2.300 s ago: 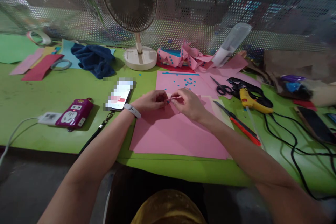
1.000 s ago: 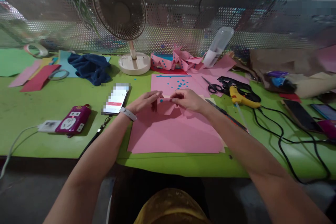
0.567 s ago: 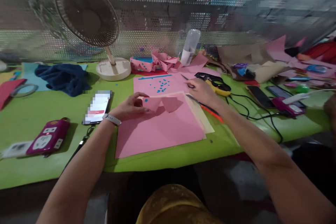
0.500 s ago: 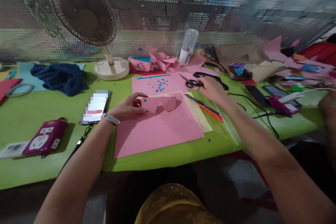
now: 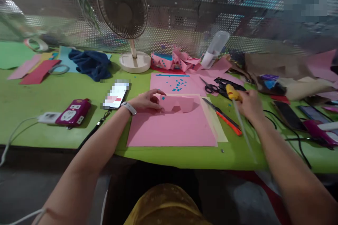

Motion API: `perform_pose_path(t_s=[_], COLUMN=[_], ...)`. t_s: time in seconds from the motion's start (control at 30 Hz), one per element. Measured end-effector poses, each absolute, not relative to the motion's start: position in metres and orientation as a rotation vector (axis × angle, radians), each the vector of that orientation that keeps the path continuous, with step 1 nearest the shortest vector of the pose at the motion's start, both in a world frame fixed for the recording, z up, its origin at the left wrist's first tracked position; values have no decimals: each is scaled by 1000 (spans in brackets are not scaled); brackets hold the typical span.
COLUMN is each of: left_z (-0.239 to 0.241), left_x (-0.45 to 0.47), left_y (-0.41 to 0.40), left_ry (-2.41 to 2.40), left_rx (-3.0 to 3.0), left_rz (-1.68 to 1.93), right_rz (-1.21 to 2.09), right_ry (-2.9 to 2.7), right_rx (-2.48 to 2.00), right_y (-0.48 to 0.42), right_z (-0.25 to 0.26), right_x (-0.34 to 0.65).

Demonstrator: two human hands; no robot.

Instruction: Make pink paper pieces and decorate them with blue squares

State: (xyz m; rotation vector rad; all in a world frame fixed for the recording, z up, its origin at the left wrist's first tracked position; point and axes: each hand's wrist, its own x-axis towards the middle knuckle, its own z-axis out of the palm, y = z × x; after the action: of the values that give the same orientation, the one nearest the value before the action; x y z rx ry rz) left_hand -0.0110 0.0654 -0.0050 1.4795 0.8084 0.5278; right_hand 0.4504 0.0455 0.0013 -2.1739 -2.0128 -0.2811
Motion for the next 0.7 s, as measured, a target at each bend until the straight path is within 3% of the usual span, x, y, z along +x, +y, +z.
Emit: perform_pose_path(t_s=[0.2,0.23,0.47,0.7], left_z=[-3,-3,-7,-4], left_x=[-9,-9,-8,-4], left_y=[65,65,67,64], left_ry=[813,819,803,855], left_rx=[1499,1498,1486,1536], left_rz=[553,559,564,565], right_rz=[174,418,1128,904], right_ry=[-1450,-1365,-1573,-2053], right_rx=[-1869,-1718,-1346,-1357], right_y=[45,44,12,-2], right_z=[25,30,37,26], right_x=[406,392,293,278])
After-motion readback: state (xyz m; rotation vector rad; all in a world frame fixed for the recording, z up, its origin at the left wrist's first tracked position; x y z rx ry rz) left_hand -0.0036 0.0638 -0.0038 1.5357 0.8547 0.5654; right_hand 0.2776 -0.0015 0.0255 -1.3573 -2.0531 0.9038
